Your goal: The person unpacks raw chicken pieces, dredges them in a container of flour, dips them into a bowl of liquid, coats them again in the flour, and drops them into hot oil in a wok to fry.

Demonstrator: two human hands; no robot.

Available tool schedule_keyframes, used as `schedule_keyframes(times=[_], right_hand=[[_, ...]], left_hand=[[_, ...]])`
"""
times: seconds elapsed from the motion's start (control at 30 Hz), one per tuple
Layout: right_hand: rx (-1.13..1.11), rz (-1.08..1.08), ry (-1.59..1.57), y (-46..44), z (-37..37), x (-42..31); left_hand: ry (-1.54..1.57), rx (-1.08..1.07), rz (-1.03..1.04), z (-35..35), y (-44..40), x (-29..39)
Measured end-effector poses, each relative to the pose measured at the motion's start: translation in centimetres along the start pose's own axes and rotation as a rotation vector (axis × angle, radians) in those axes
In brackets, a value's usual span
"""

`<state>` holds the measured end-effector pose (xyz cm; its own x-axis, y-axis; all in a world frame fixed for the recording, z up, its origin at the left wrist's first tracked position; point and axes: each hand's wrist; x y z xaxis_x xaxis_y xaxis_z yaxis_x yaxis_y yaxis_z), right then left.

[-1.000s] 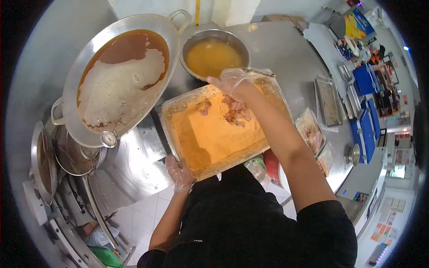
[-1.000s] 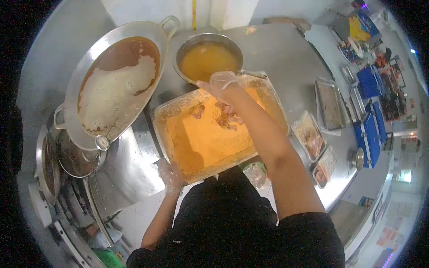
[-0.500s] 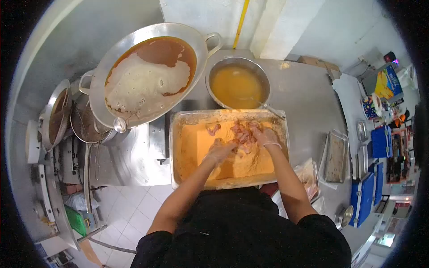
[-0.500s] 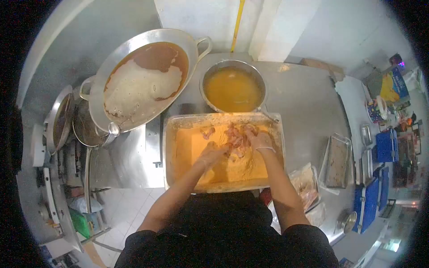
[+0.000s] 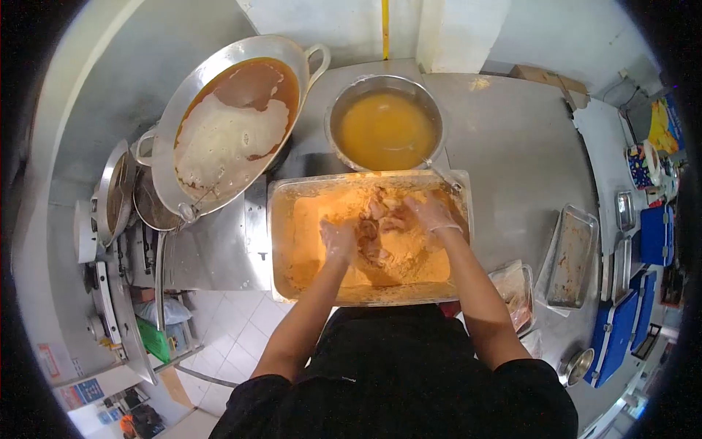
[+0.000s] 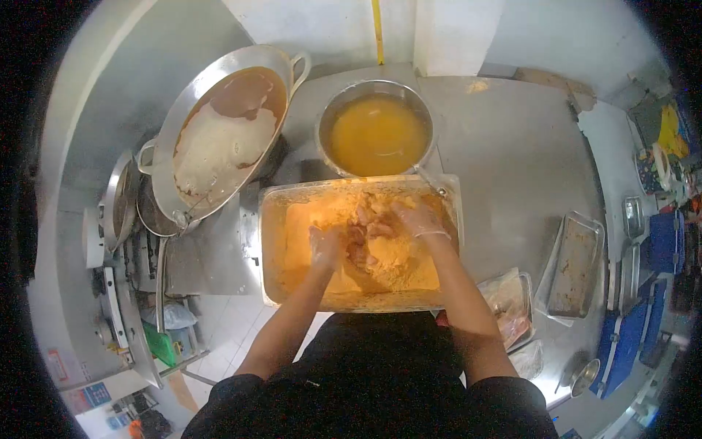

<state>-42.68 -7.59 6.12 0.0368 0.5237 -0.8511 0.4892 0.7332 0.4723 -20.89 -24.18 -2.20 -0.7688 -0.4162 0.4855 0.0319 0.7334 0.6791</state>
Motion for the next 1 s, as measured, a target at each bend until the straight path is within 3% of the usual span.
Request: schedule_keyframes(times=[0.07, 0.1, 0.17, 0.23, 0.33, 0.4, 0.47, 0.53, 0.63, 0.73, 0.77, 0.83, 0.87, 0.9, 0.97, 1.0], right_hand=[[-0.005, 0.156, -0.158, 0.7, 0.2, -3.5], [0.001, 0.21, -0.204, 0.4, 0.6, -4.7], [-0.026, 0.232, -0.151, -1.0, 2.7, -4.2], [-0.14, 0.226, -0.054, -2.8, 3.4, -2.8], [-0.244, -0.045, 0.322, -3.5, 2.6, 2.2], [-0.177, -0.028, 0.485, 0.2, 1.5, 0.2], [-0.116, 0.146, 0.362, 5.2, 1.9, -2.5], [-0.126, 0.169, 0.127, 5.5, 3.7, -0.1], [-0.096, 0.166, -0.17, 2.7, 6.2, 0.5], [0.146, -0.152, 0.168, 3.0, 6.9, -1.8], [0.174, -0.218, 0.248, 3.5, 6.5, -2.7], [0.071, -0.257, 0.296, 3.2, 3.3, -4.7], [0.085, -0.099, 0.344, 2.8, 2.1, -4.5], [0.099, 0.06, 0.392, 2.3, 0.8, -3.9], [0.157, 0.133, 0.336, 0.1, 0.2, 0.2], [0.195, 0.049, 0.23, -2.8, 1.6, 5.8]], left_hand=[[0.243, -0.167, -0.111, -1.3, 0.0, 3.6], [0.381, -0.417, -0.119, -1.9, -0.7, 4.9], [0.271, -0.575, -0.091, -2.1, 0.6, 7.3], [-0.219, -0.379, -0.019, -1.4, 4.1, 9.3], [-0.579, -0.457, 0.323, 0.9, -4.9, 3.6], [-0.593, -0.628, 0.46, -2.6, -6.3, 1.7], [-0.277, -0.863, 0.247, -5.8, -3.1, 2.2], [0.294, -1.038, -0.275, -7.4, 3.0, 4.8], [0.252, -0.884, -0.34, -5.4, 8.1, 7.1], [-1.001, -0.309, 0.786, 0.4, 3.1, 2.5], [-1.229, -0.293, 0.49, 0.7, 4.7, 4.1], [-0.579, -0.178, 0.542, 0.1, 3.9, 1.1], [-0.253, -0.117, 0.556, 0.0, 3.0, -0.1], [-0.127, -0.211, 0.459, 0.1, 2.0, -0.3], [0.129, -0.397, 0.262, 0.7, -0.3, 0.0], [0.258, -0.488, 0.156, 1.0, -1.2, 0.2]])
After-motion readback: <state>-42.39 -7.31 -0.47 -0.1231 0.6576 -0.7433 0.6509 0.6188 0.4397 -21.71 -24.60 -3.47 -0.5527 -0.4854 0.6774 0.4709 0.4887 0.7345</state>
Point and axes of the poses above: each hand's wrist, its own y-axis away from the middle knuckle, its own z-axis out of the palm, x = y × z, and after that the axes turned 14 degrees about -z, right-handed
